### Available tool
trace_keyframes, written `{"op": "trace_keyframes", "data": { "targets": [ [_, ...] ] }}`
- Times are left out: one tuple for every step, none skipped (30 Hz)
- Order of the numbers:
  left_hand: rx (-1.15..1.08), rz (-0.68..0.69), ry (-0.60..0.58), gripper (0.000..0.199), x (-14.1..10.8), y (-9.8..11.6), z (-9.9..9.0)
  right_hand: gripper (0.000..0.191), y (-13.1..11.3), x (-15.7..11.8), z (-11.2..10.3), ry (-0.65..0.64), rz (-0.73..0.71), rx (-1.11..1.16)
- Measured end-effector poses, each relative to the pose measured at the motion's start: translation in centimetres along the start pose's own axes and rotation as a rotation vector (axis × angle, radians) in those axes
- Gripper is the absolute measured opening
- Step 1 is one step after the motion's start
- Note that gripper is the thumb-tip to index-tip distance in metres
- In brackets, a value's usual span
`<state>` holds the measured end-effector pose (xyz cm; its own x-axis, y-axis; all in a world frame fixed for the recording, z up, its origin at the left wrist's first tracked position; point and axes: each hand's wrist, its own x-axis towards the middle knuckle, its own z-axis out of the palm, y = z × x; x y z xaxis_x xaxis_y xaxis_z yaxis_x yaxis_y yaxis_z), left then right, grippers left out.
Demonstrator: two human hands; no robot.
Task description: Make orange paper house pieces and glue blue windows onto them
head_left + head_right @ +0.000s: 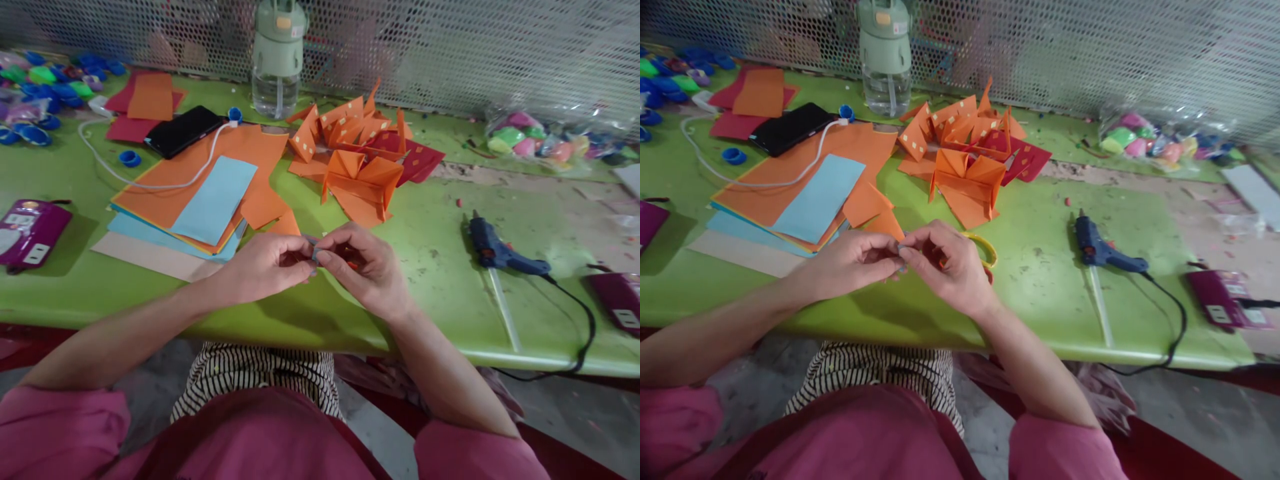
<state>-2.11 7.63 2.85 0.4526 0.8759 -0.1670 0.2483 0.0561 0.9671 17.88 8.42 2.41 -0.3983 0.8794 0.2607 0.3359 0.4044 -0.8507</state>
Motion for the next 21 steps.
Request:
{"op": "trace_keyframes", "data": {
  "targets": [
    [0.026,0.006,0.004,0.009,-0.04,0.0,-0.02,0.017,-0.04,0.01,0.03,0.004,0.0,-0.001],
    [0.048,0.011,0.007,0.009,-0.07,-0.02,-0.02,0.016,-0.07,0.02,0.05,0.008,0.0,0.001],
    [0.068,0.018,0.012,0.01,-0.11,-0.05,-0.01,0.016,-0.1,0.04,0.06,0.014,0.002,0.004],
    [0.092,0.029,0.02,0.01,-0.14,-0.09,0.0,0.016,-0.13,0.06,0.06,0.019,0.007,0.009],
    [0.123,0.047,0.034,0.011,-0.18,-0.13,0.01,0.015,-0.17,0.08,0.05,0.023,0.014,0.013],
    [0.161,0.073,0.057,0.011,-0.22,-0.15,0.01,0.014,-0.2,0.1,0.03,0.027,0.022,0.017],
    [0.209,0.104,0.088,0.012,-0.26,-0.15,-0.02,0.014,-0.23,0.13,0.0,0.03,0.031,0.023],
    [0.261,0.138,0.13,0.012,-0.32,-0.13,-0.06,0.013,-0.27,0.15,-0.04,0.033,0.042,0.03],
    [0.312,0.174,0.179,0.011,-0.39,-0.07,-0.13,0.013,-0.31,0.18,-0.08,0.036,0.052,0.038],
    [0.356,0.205,0.228,0.011,-0.46,0.01,-0.22,0.013,-0.34,0.21,-0.12,0.038,0.061,0.048],
    [0.389,0.228,0.271,0.011,-0.54,0.12,-0.3,0.013,-0.38,0.23,-0.15,0.041,0.067,0.057],
    [0.406,0.244,0.305,0.011,-0.62,0.24,-0.38,0.014,-0.42,0.25,-0.18,0.045,0.072,0.066],
    [0.409,0.253,0.327,0.011,-0.69,0.36,-0.45,0.015,-0.46,0.27,-0.2,0.049,0.076,0.076],
    [0.403,0.259,0.339,0.012,-0.76,0.47,-0.5,0.016,-0.48,0.28,-0.22,0.055,0.078,0.085],
    [0.393,0.263,0.343,0.012,-0.8,0.56,-0.52,0.018,-0.5,0.28,-0.23,0.066,0.079,0.095],
    [0.38,0.266,0.344,0.012,-0.84,0.63,-0.53,0.019,-0.5,0.27,-0.25,0.078,0.081,0.104],
    [0.363,0.272,0.346,0.013,-0.86,0.69,-0.53,0.02,-0.49,0.26,-0.26,0.089,0.082,0.113],
    [0.344,0.275,0.349,0.013,-0.86,0.72,-0.52,0.02,-0.46,0.24,-0.27,0.098,0.083,0.12],
    [0.323,0.275,0.353,0.014,-0.86,0.75,-0.51,0.021,-0.42,0.22,-0.28,0.102,0.083,0.125],
    [0.302,0.273,0.359,0.015,-0.85,0.76,-0.51,0.021,-0.38,0.2,-0.29,0.104,0.083,0.129],
    [0.284,0.272,0.365,0.017,-0.83,0.77,-0.52,0.021,-0.34,0.19,-0.29,0.102,0.085,0.133]
  ]
}}
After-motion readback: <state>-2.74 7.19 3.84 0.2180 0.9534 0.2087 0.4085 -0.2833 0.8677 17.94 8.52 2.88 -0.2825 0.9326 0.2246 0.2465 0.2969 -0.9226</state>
